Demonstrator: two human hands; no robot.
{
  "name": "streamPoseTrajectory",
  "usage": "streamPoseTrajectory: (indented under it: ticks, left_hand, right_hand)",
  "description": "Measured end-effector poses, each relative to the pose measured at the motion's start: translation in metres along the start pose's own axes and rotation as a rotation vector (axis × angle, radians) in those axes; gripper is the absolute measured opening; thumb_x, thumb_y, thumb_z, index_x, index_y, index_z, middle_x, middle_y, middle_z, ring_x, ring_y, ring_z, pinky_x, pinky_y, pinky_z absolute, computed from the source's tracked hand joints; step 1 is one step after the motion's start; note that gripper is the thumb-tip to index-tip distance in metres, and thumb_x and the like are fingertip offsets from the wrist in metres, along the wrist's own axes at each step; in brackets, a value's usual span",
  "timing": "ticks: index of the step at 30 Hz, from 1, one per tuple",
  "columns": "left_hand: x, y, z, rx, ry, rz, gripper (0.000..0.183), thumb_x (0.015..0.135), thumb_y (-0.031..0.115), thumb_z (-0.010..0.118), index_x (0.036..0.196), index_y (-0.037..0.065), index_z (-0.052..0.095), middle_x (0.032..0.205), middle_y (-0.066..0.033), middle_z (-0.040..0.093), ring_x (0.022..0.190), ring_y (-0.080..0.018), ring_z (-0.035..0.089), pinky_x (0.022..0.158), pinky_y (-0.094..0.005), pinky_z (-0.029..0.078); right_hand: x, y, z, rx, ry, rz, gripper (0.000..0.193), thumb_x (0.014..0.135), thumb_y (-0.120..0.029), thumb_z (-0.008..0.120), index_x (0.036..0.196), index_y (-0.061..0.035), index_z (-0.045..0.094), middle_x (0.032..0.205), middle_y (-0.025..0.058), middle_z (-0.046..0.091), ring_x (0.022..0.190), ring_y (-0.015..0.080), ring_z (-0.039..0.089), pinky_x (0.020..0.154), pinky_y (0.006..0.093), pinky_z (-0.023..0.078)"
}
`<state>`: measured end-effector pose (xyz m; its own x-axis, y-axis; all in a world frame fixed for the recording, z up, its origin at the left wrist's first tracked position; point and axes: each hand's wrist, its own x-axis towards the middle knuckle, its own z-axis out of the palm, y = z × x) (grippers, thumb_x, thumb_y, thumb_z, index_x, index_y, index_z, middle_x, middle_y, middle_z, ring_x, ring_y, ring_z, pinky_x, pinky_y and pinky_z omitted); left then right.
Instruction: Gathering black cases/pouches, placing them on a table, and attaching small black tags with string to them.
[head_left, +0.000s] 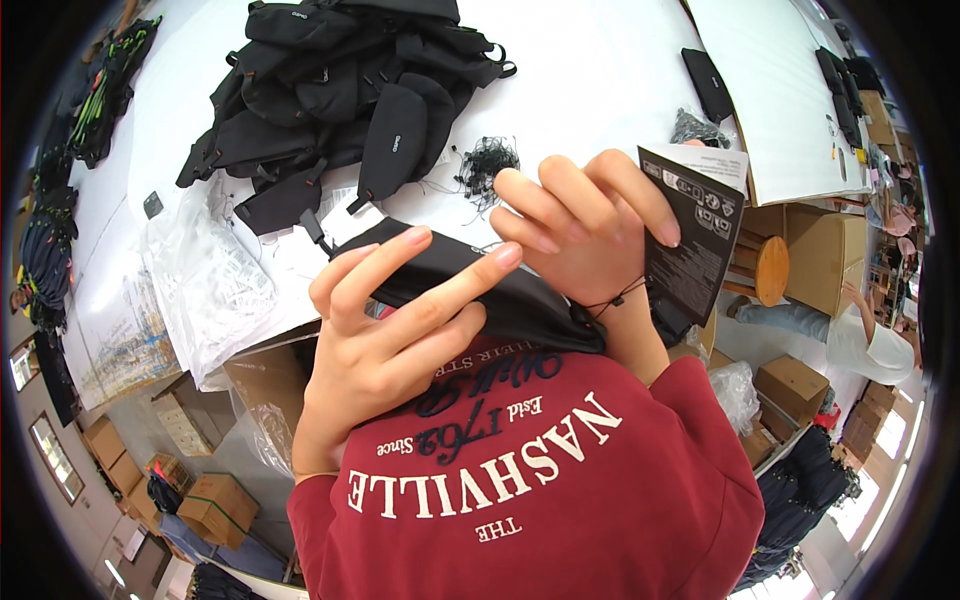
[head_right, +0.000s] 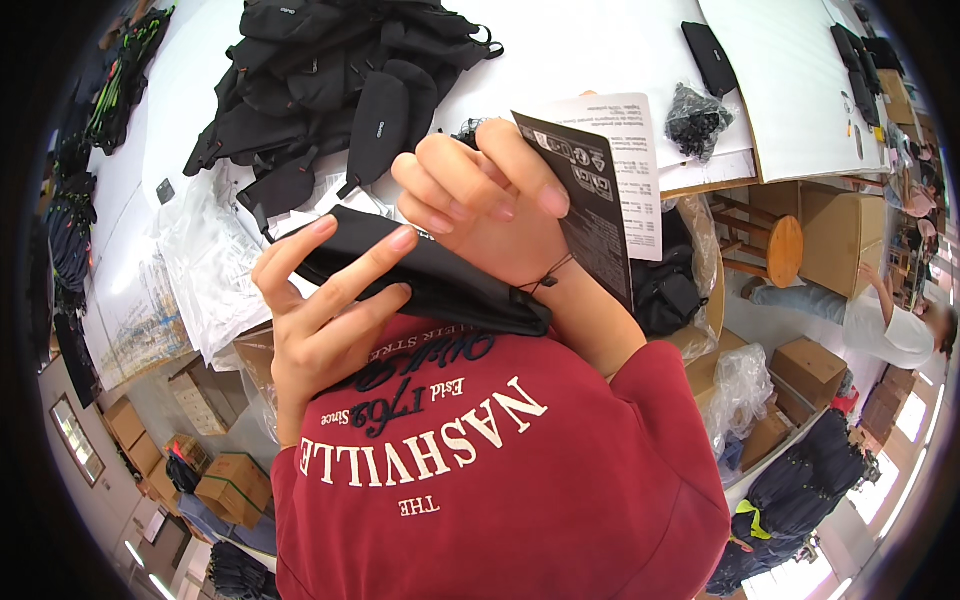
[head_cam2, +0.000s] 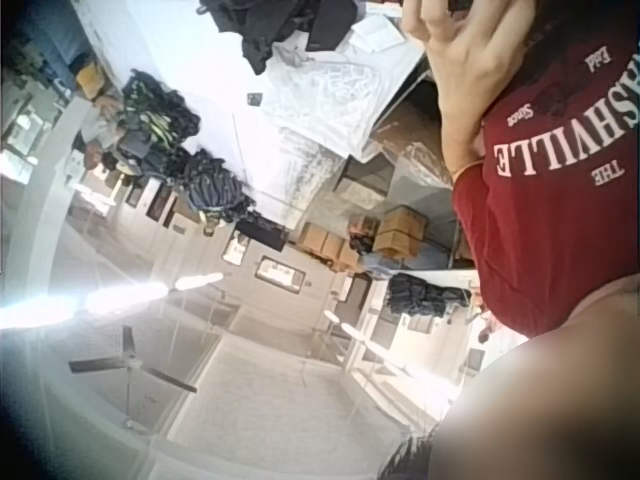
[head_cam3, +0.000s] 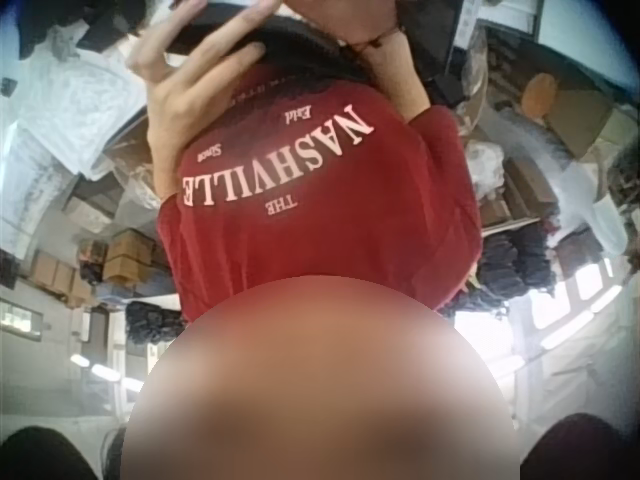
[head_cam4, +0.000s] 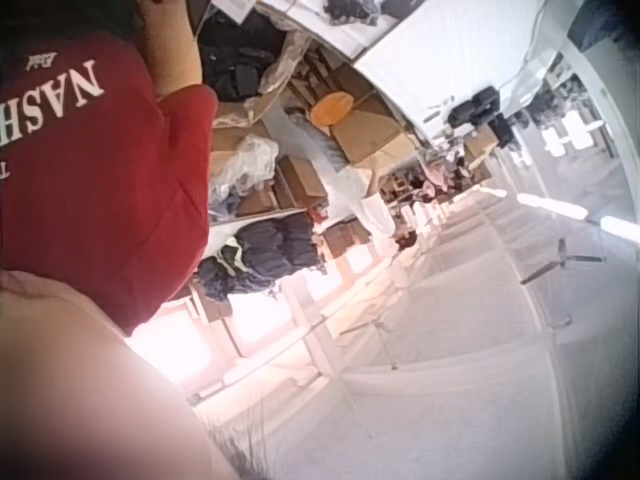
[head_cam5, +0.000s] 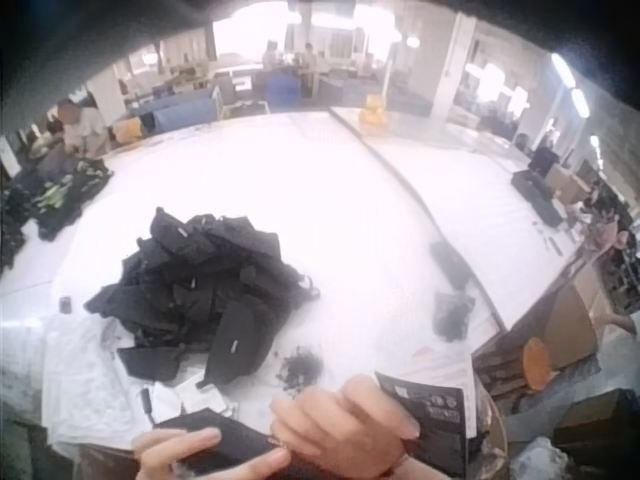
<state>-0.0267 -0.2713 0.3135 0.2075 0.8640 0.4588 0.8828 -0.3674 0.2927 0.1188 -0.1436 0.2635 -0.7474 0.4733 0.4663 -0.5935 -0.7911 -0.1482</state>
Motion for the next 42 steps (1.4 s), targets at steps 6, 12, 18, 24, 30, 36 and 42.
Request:
streamPoseTrajectory:
  ticks: [6,12,18,24,30,36,42]
  left_hand:
    - [-0.002,-0.02,0.003,-0.604,-0.178,-0.199,0.024,0.066,0.018,0.076,0.082,0.007,0.062,0.099,-0.0063,0.064,0.091,-0.0249,0.059,0.079,-0.0346,0.043]
    - [0.006,-0.012,0.016,-1.098,0.226,-0.507,0.046,0.068,0.015,0.078,0.104,0.001,0.054,0.1,-0.007,0.053,0.084,-0.0149,0.05,0.078,-0.0275,0.041]
    - [0.001,-0.01,0.014,-1.174,0.134,-0.547,0.028,0.07,0.015,0.075,0.09,0.002,0.06,0.089,-0.0073,0.054,0.085,-0.0171,0.051,0.079,-0.0272,0.04]
    - [-0.006,-0.018,0.014,-1.241,0.082,-0.516,0.024,0.075,0.02,0.07,0.084,0.0,0.063,0.088,-0.0069,0.053,0.085,-0.0168,0.052,0.08,-0.0287,0.04]
    - [0.0,-0.011,0.001,-1.44,0.052,-0.643,0.02,0.081,0.017,0.064,0.088,-0.002,0.065,0.092,-0.0087,0.053,0.086,-0.015,0.054,0.076,-0.0265,0.046]
    - [-0.002,-0.013,0.005,-1.506,0.056,-0.655,0.018,0.084,0.013,0.06,0.091,-0.003,0.066,0.094,-0.0098,0.053,0.087,-0.0147,0.056,0.071,-0.0235,0.051]
    - [-0.001,-0.014,0.01,-1.347,0.108,-0.583,0.031,0.086,0.025,0.059,0.086,-0.006,0.065,0.09,-0.0121,0.05,0.077,-0.0139,0.052,0.063,-0.0215,0.047]
  right_hand:
    - [0.002,0.005,0.003,-0.025,0.003,0.077,0.044,0.091,-0.046,0.041,0.05,-0.0307,0.051,0.067,-0.0103,0.037,0.075,0.0097,0.035,0.071,0.0226,0.03]
    - [-0.003,0.052,0.002,0.198,-0.018,0.183,0.052,0.09,-0.063,0.032,0.061,-0.0271,0.056,0.075,-0.0073,0.044,0.079,0.0118,0.035,0.076,0.023,0.031]
    - [-0.005,0.055,0.012,0.227,0.101,0.25,0.057,0.088,-0.066,0.033,0.051,-0.0286,0.056,0.077,-0.0063,0.042,0.078,0.0119,0.033,0.074,0.0219,0.026]
    - [-0.005,0.053,0.014,0.281,0.14,0.324,0.058,0.088,-0.065,0.036,0.05,-0.0251,0.053,0.077,-0.0043,0.044,0.083,0.0166,0.036,0.08,0.0267,0.028]
    - [-0.003,0.053,0.02,0.323,0.204,0.297,0.057,0.088,-0.063,0.037,0.049,-0.0235,0.05,0.076,-0.0031,0.047,0.084,0.0174,0.037,0.081,0.0287,0.03]
    - [-0.004,0.055,0.016,0.358,0.166,0.272,0.056,0.087,-0.062,0.038,0.048,-0.0236,0.048,0.073,-0.0026,0.048,0.084,0.0169,0.04,0.08,0.0278,0.032]
    - [-0.003,0.055,0.015,0.364,0.161,0.258,0.056,0.087,-0.062,0.037,0.047,-0.0241,0.048,0.071,-0.0033,0.047,0.082,0.0159,0.04,0.077,0.0273,0.033]
